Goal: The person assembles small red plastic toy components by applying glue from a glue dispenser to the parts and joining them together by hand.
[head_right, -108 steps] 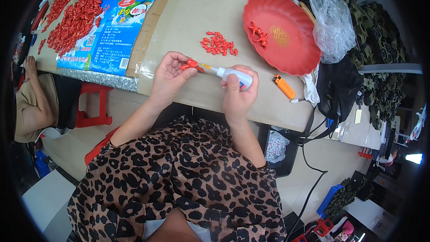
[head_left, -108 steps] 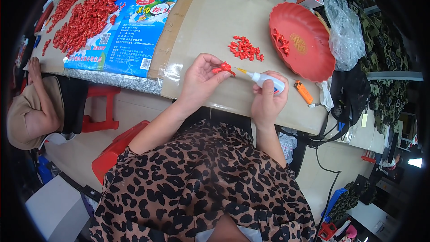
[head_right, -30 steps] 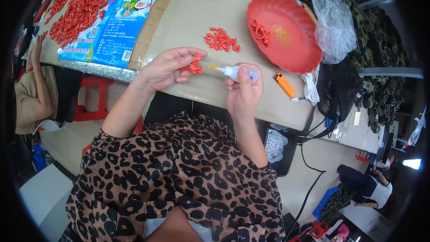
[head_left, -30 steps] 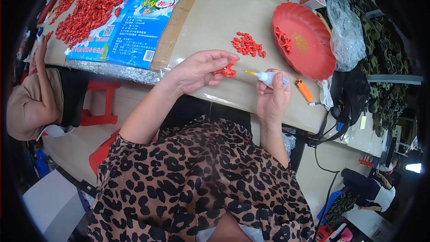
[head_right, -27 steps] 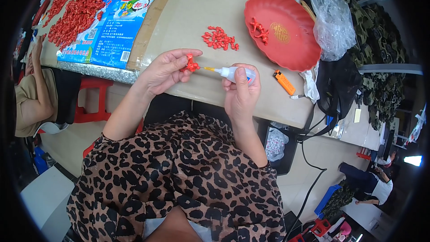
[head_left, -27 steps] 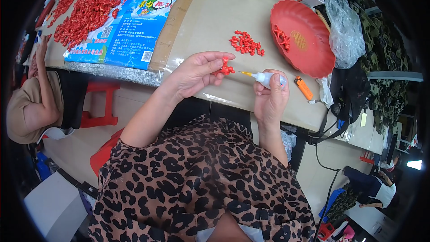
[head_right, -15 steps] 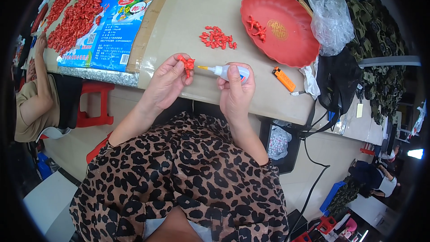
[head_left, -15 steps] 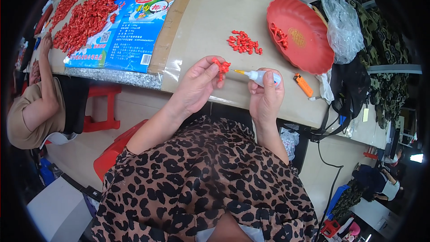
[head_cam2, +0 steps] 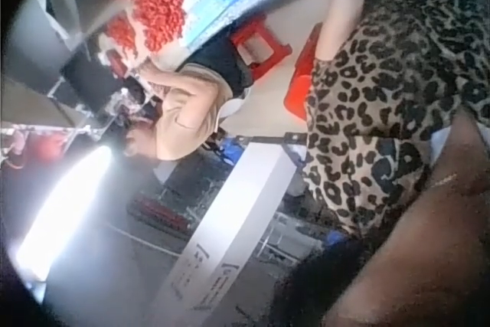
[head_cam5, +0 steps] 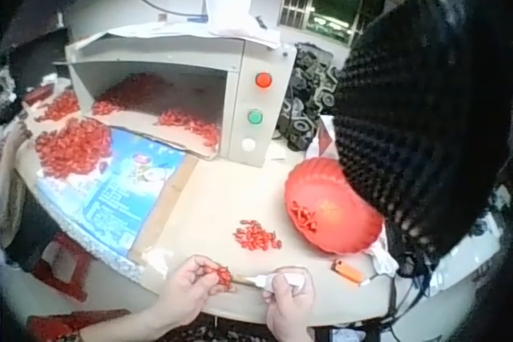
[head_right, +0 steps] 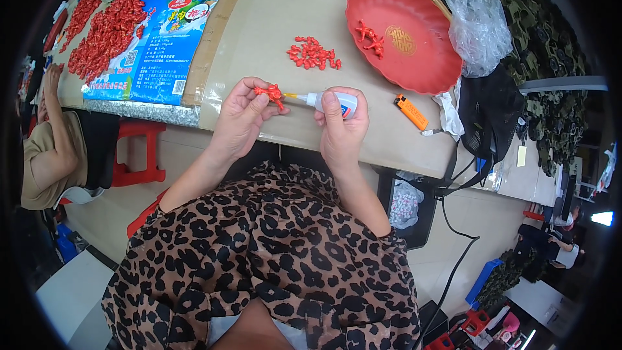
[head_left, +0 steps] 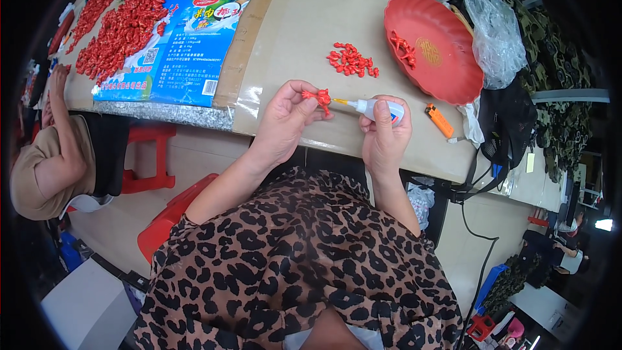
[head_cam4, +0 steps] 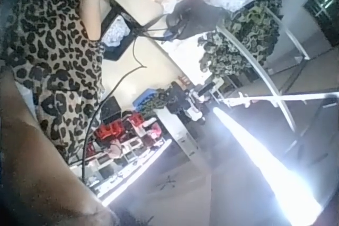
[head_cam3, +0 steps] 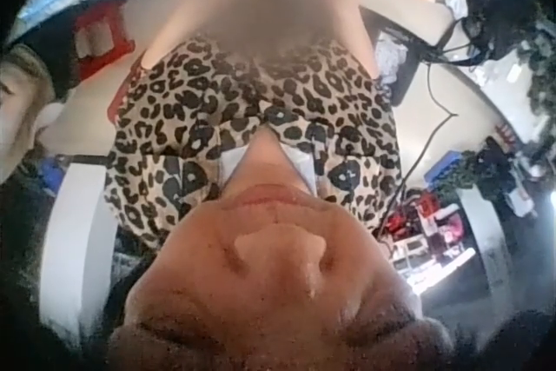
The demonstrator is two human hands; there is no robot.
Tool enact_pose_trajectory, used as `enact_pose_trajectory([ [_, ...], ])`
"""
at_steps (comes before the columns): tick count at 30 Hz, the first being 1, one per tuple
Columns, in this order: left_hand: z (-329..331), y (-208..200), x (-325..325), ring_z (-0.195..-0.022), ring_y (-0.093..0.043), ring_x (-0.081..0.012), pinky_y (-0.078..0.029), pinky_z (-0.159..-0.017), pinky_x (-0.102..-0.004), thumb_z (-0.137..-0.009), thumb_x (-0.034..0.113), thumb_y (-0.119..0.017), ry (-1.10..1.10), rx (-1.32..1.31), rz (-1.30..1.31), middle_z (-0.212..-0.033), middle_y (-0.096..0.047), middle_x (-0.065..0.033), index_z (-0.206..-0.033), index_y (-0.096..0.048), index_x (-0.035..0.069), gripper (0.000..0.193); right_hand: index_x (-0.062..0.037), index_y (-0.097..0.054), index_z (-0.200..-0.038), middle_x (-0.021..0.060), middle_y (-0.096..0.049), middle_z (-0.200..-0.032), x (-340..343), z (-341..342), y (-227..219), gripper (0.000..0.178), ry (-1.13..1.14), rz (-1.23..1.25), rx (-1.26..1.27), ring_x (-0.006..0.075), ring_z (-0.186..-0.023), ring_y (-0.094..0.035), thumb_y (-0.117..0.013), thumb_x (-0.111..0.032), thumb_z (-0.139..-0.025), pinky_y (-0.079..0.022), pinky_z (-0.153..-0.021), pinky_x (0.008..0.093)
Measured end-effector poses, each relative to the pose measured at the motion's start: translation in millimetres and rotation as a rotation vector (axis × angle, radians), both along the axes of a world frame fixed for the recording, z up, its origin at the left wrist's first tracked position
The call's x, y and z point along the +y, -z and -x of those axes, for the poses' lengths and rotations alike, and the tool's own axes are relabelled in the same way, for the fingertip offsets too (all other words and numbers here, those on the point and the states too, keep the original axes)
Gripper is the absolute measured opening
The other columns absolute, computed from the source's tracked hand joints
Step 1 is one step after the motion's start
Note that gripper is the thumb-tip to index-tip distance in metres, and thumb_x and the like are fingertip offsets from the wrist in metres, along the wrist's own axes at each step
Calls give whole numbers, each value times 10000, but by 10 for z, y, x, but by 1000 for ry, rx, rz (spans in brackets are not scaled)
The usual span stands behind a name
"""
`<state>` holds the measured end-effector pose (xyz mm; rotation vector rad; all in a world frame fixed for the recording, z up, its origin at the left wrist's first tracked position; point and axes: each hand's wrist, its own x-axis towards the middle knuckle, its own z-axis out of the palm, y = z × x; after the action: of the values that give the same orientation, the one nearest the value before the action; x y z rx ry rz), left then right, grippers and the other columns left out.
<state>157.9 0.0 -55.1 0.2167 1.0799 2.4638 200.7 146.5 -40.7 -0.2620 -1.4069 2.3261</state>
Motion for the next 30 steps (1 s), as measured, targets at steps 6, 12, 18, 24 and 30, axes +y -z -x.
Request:
enact_pose_trajectory([
  [6,-5,4,-1,-852,-517,-137,-473,-763,-339,-844,55,-459,-14,10,2,-924,-515,-81,-948,-434,23,111,-26,-457,-865,40,-515,-715,20,-1,19,164,-2,-53,-13,76,-548,-467,-569,-125,-799,-372,-484,186],
  [12,-1,22,2,-870,-524,-162,-470,-773,-371,-849,48,-443,-38,9,12,-922,-503,-68,-937,-426,44,90,-27,-457,-860,36,-516,-714,8,-13,35,170,19,-76,-18,73,-541,-468,-577,-129,-795,-373,-482,180],
  [18,-7,36,-7,-866,-512,-131,-467,-789,-330,-837,51,-473,-35,13,0,-941,-502,-78,-946,-429,23,121,-27,-456,-863,34,-516,-714,4,-7,27,176,34,-35,-10,72,-541,-468,-580,-132,-793,-373,-481,180],
  [24,-9,27,-4,-871,-516,-135,-463,-802,-328,-834,60,-483,-34,21,6,-941,-503,-78,-943,-429,21,128,-22,-455,-867,37,-516,-713,-10,-17,55,178,20,-60,-23,70,-542,-468,-578,-129,-794,-371,-481,179],
  [30,-13,23,3,-876,-517,-141,-460,-806,-330,-833,60,-485,-40,31,19,-941,-504,-80,-938,-430,21,125,-20,-455,-864,35,-510,-702,-32,-27,61,164,22,-62,-33,70,-538,-465,-568,-120,-800,-368,-477,177],
])
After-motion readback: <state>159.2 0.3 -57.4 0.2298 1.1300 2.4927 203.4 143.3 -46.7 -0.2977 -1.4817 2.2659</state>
